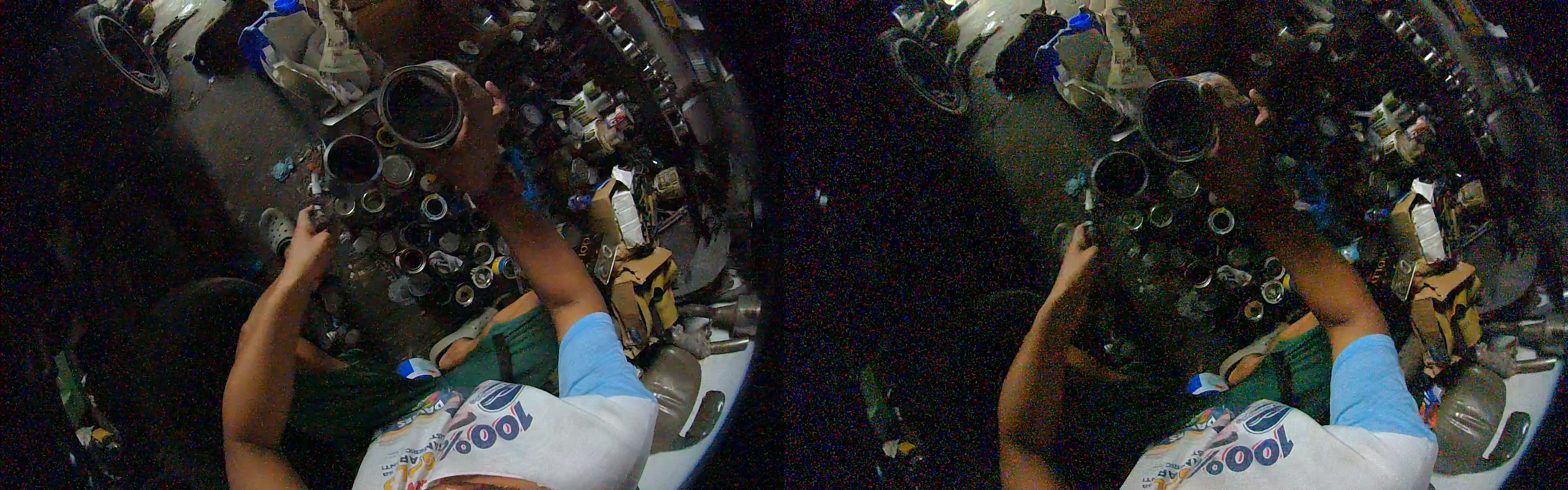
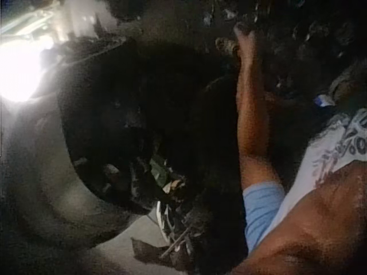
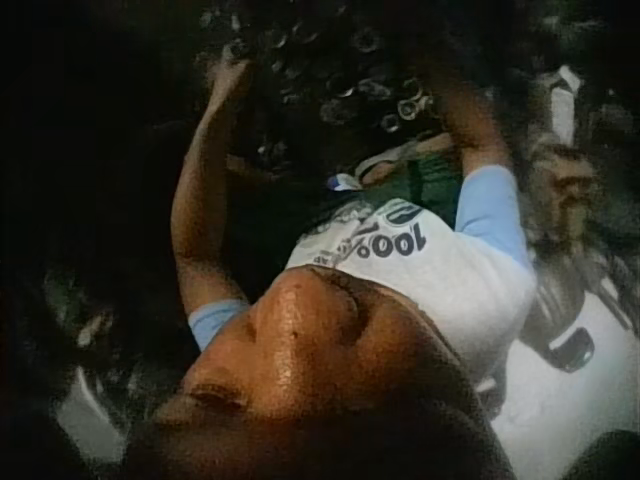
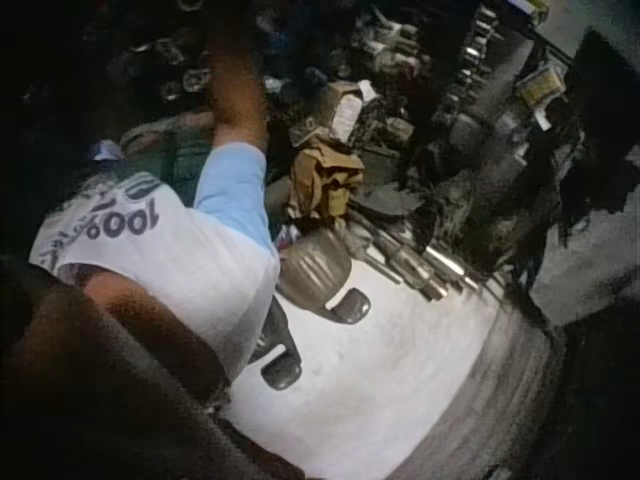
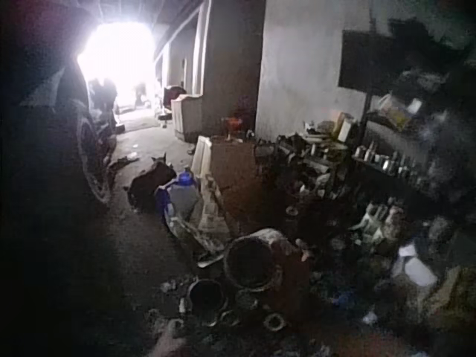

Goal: The person uses a spray gun to apply paint to a car bumper in a workshop. They move around the bumper to cover different sections, then walk to a storage area to pour more paint from a can into the spray gun's container.

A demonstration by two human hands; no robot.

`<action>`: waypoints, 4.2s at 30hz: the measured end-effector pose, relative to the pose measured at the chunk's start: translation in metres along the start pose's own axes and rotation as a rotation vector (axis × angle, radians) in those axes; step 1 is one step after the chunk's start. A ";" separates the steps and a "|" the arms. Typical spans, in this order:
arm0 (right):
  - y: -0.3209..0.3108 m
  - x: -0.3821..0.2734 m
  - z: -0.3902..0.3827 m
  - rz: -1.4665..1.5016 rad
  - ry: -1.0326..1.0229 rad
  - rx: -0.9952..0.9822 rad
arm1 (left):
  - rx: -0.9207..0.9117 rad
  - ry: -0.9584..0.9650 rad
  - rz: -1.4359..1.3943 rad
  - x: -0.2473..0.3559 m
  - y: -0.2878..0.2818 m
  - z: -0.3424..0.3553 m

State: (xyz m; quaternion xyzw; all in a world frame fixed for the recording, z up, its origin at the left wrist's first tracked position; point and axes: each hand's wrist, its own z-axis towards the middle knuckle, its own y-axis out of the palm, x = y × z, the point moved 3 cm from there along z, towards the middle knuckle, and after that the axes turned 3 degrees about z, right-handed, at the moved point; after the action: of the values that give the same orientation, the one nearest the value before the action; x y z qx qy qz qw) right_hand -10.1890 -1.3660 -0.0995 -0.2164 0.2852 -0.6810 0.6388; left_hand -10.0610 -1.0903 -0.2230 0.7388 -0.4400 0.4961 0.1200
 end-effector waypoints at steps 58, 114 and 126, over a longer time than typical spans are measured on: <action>-0.068 0.076 0.078 -0.375 -0.409 -0.010 | -0.141 0.201 -0.112 0.101 0.033 0.018; -0.039 -0.002 0.084 -0.147 -0.234 -0.108 | 0.009 0.237 -0.164 0.052 0.012 0.047; -0.033 -0.002 0.086 -0.151 -0.284 -0.076 | 0.015 0.220 -0.155 0.055 0.010 0.049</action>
State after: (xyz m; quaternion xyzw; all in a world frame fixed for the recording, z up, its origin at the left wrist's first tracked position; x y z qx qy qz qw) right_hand -10.1565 -1.3731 -0.0134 -0.3551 0.2007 -0.6783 0.6112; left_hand -10.0310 -1.1550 -0.2032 0.7125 -0.3621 0.5668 0.1998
